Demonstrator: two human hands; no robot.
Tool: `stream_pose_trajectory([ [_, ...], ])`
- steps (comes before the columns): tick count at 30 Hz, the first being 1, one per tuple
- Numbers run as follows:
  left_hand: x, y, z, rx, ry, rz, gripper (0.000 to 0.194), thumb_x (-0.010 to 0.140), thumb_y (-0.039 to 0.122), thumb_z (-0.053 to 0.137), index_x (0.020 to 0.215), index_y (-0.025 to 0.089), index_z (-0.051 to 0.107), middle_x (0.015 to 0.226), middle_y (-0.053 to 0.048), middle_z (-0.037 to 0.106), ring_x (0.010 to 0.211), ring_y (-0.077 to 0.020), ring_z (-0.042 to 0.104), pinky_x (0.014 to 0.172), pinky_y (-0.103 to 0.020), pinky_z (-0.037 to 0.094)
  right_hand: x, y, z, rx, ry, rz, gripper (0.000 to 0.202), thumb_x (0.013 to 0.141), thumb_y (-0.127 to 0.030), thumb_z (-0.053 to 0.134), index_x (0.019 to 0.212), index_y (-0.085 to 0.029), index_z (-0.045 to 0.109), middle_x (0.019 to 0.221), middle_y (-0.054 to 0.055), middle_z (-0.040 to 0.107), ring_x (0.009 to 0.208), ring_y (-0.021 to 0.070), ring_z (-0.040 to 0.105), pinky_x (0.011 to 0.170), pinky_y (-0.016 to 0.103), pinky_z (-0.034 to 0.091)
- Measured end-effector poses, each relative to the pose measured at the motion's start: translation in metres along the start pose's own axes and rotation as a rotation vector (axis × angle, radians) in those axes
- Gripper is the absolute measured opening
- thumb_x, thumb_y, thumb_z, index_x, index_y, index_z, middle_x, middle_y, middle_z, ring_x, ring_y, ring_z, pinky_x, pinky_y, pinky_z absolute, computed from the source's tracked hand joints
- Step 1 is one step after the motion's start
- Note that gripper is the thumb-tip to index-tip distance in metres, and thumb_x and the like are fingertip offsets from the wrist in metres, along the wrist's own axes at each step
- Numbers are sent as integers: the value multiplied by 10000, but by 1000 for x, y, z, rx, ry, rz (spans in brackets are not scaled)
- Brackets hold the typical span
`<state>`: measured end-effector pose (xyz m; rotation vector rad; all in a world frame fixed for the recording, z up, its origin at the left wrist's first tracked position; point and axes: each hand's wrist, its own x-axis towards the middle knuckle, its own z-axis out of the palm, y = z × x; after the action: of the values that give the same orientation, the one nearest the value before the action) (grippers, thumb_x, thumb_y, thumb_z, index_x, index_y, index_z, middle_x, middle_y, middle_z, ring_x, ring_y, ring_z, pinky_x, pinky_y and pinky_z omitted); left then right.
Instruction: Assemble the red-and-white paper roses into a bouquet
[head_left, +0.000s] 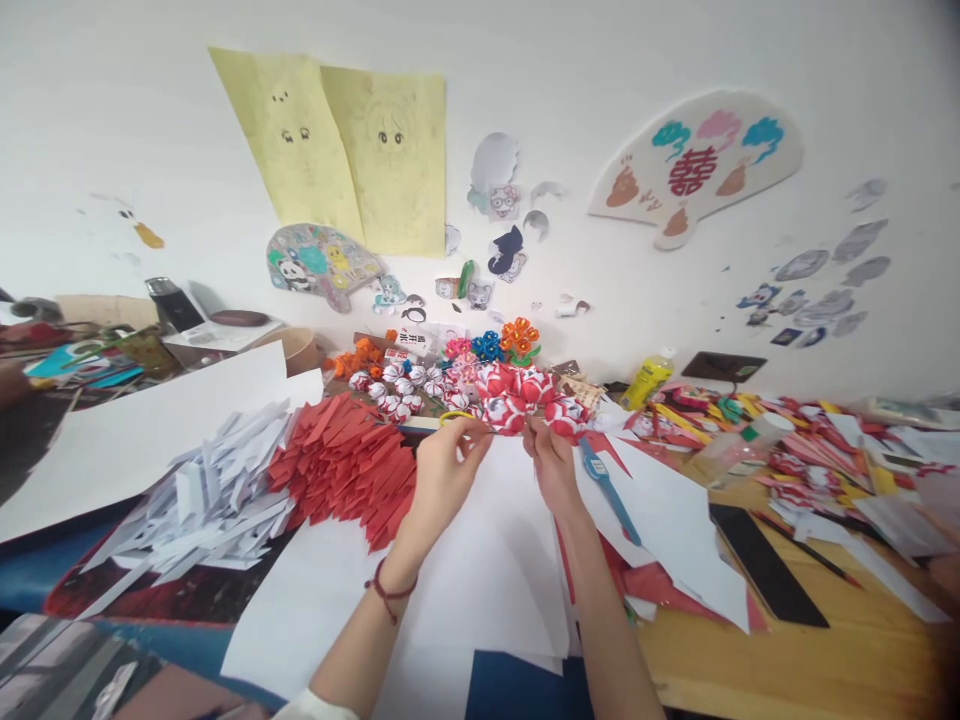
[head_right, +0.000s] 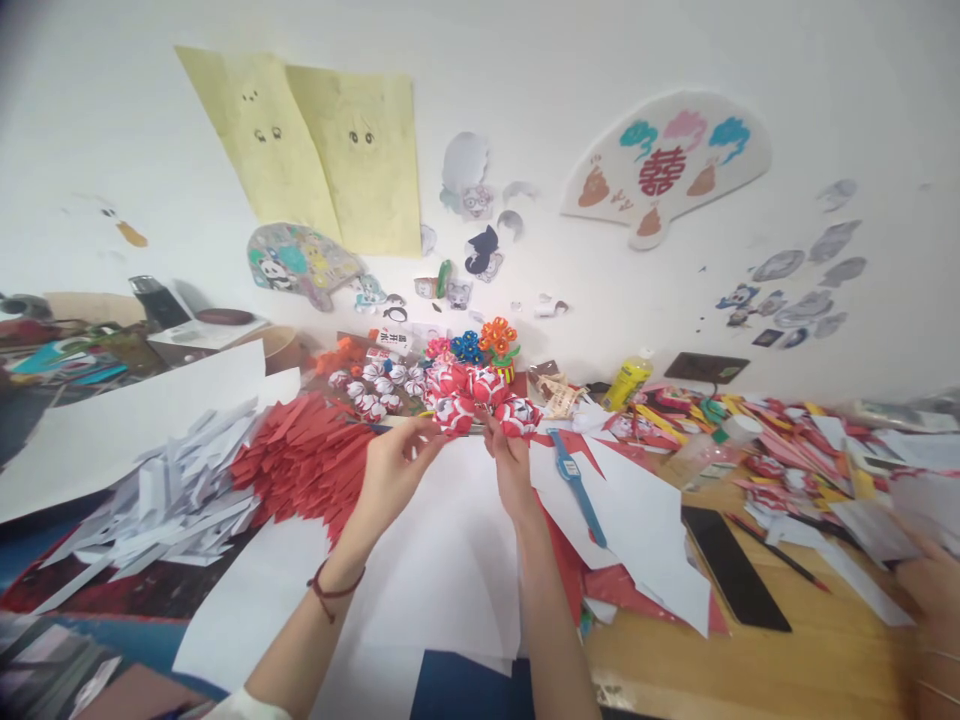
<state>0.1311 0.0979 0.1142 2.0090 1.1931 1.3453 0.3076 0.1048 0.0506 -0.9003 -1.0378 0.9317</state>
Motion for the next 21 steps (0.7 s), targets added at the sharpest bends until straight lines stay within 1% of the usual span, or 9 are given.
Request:
stream_pose_trajectory([
  [1, 1, -4, 7, -40, -30, -2, 68, 855, 257, 642, 895, 202, 641, 771, 13, 687, 628, -123, 577, 607, -240, 432, 2, -4, 3, 14, -30, -18, 472, 841, -647, 557, 946, -210, 704, 745, 33, 539, 688, 157, 492, 658, 302, 439],
  [3, 6, -8, 18, -120, -44, -3, 115, 843, 308, 668, 855, 195, 649, 728, 14, 673, 625, -125, 579, 587, -235, 424, 4, -10, 8, 52, -77, -42, 464, 838, -652, 557, 879, -209, 689, 685, 7, 442, 626, 141, 413, 595, 289, 398],
  [5, 11, -7, 27, -176, -2, 4, 171, 839, 356, 677, 823, 187, 652, 696, 13, 657, 616, -125, 568, 578, -237, 420, 4, -15, 14, 99, -90, -42, 457, 816, -655, 586, 873, -210, 676, 682, -5, 402, 618, 136, 371, 576, 286, 379],
  [8, 16, -2, 35, -185, 96, 43, 208, 847, 386, 664, 812, 181, 660, 681, 8, 637, 610, -126, 538, 587, -249, 422, 2, -18, 22, 143, -80, -26, 430, 798, -632, 629, 837, -205, 662, 702, -5, 412, 639, 133, 367, 588, 282, 382],
  [11, 17, 3, 39, -161, 138, 67, 234, 874, 396, 617, 783, 184, 655, 659, 8, 615, 601, -125, 519, 595, -255, 424, -1, -18, 27, 149, -61, -11, 421, 815, -616, 620, 776, -198, 646, 703, -5, 417, 647, 132, 374, 605, 286, 391],
  [16, 20, 5, 41, -53, 210, 10, 305, 856, 434, 613, 680, 185, 586, 621, 4, 596, 562, -129, 511, 568, -260, 406, -3, -25, 32, 180, -74, -3, 433, 802, -613, 642, 725, -188, 629, 680, -5, 432, 628, 127, 386, 583, 285, 392],
  [18, 21, 4, 41, -47, 208, 10, 295, 862, 419, 610, 686, 183, 590, 635, -4, 615, 571, -135, 531, 577, -262, 412, -4, -27, 33, 174, -93, 4, 416, 813, -602, 638, 776, -188, 655, 680, -1, 442, 646, 134, 408, 599, 288, 404],
  [20, 20, 3, 41, -57, 183, 25, 250, 884, 378, 594, 734, 180, 620, 666, -13, 642, 595, -139, 555, 603, -266, 427, -5, -28, 33, 173, -98, 10, 401, 831, -591, 623, 841, -193, 672, 691, 3, 461, 662, 139, 425, 612, 289, 409],
  [21, 19, 3, 42, -51, 169, 35, 227, 892, 356, 588, 756, 179, 632, 679, -17, 651, 606, -142, 564, 615, -268, 432, -6, -27, 34, 175, -96, 11, 395, 837, -587, 617, 832, -195, 669, 689, 3, 463, 661, 139, 427, 609, 287, 405],
])
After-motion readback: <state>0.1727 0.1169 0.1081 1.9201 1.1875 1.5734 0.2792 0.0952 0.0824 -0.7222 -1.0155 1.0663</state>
